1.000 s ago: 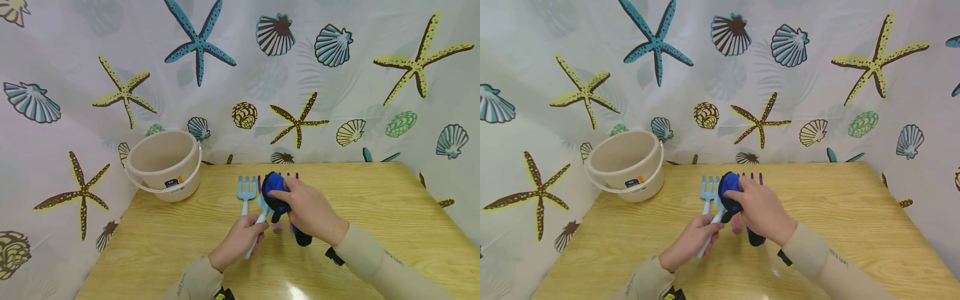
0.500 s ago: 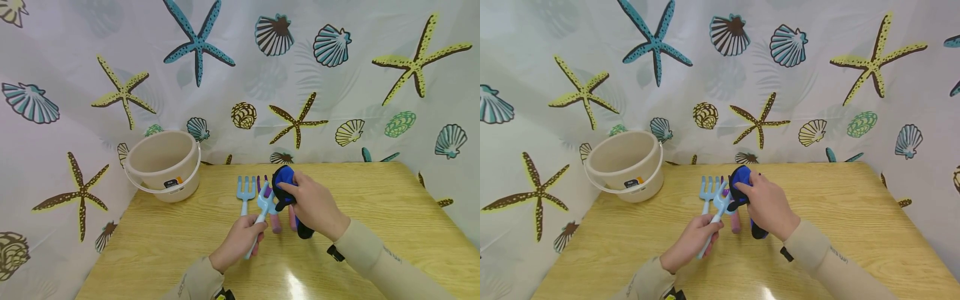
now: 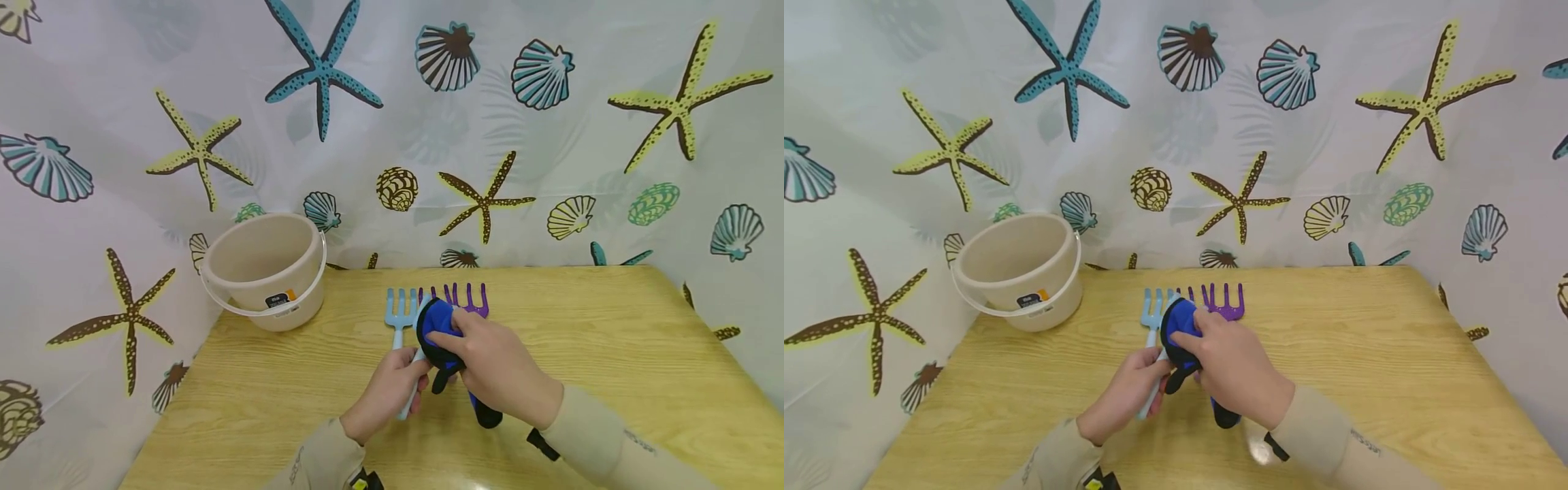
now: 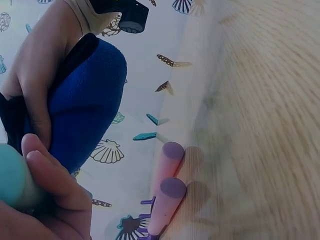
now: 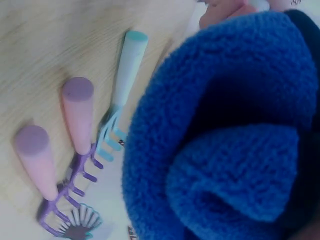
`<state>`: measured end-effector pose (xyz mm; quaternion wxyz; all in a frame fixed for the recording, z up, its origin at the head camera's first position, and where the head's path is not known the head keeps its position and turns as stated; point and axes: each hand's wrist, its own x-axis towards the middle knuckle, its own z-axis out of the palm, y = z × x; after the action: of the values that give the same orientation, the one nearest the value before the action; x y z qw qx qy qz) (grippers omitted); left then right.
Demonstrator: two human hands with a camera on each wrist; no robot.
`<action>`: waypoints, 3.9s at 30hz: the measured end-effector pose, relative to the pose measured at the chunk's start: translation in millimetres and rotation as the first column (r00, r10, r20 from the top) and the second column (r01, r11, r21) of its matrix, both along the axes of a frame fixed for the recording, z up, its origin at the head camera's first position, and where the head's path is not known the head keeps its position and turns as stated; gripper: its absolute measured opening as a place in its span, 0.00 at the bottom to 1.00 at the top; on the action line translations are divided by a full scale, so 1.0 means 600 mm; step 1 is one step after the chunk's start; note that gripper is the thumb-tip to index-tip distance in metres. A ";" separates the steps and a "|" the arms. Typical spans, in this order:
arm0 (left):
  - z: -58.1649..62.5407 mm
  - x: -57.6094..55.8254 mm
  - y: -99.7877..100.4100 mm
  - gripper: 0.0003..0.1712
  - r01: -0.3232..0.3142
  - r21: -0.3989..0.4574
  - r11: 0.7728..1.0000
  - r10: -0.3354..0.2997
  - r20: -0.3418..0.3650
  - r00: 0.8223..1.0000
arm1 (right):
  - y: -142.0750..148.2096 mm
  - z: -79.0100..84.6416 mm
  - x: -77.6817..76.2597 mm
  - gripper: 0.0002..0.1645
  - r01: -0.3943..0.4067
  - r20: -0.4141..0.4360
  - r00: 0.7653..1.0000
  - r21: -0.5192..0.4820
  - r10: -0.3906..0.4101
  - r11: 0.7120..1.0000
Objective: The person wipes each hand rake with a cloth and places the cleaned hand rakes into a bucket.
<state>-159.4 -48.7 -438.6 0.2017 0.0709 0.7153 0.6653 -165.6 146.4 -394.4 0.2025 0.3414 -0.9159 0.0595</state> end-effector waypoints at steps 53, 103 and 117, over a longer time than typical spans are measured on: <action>0.006 0.006 -0.001 0.15 0.008 0.014 1.000 -0.007 -0.032 0.999 | 0.023 -0.018 -0.002 0.38 0.028 -0.119 0.992 -0.025 -0.031 0.999; 0.019 0.004 -0.013 0.11 -0.005 0.047 0.999 0.010 -0.106 0.994 | -0.013 -0.011 0.022 0.36 -0.044 -0.168 0.985 -0.062 0.033 0.997; 0.009 0.015 -0.001 0.13 0.087 -0.048 0.995 -0.092 -0.113 0.989 | 0.006 -0.003 0.007 0.36 0.059 -0.194 0.979 -0.042 -0.066 0.997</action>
<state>-150.7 -49.6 -433.0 0.1912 0.1370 0.7361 0.6347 -161.1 150.2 -396.3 0.2991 0.3131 -0.9007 0.0359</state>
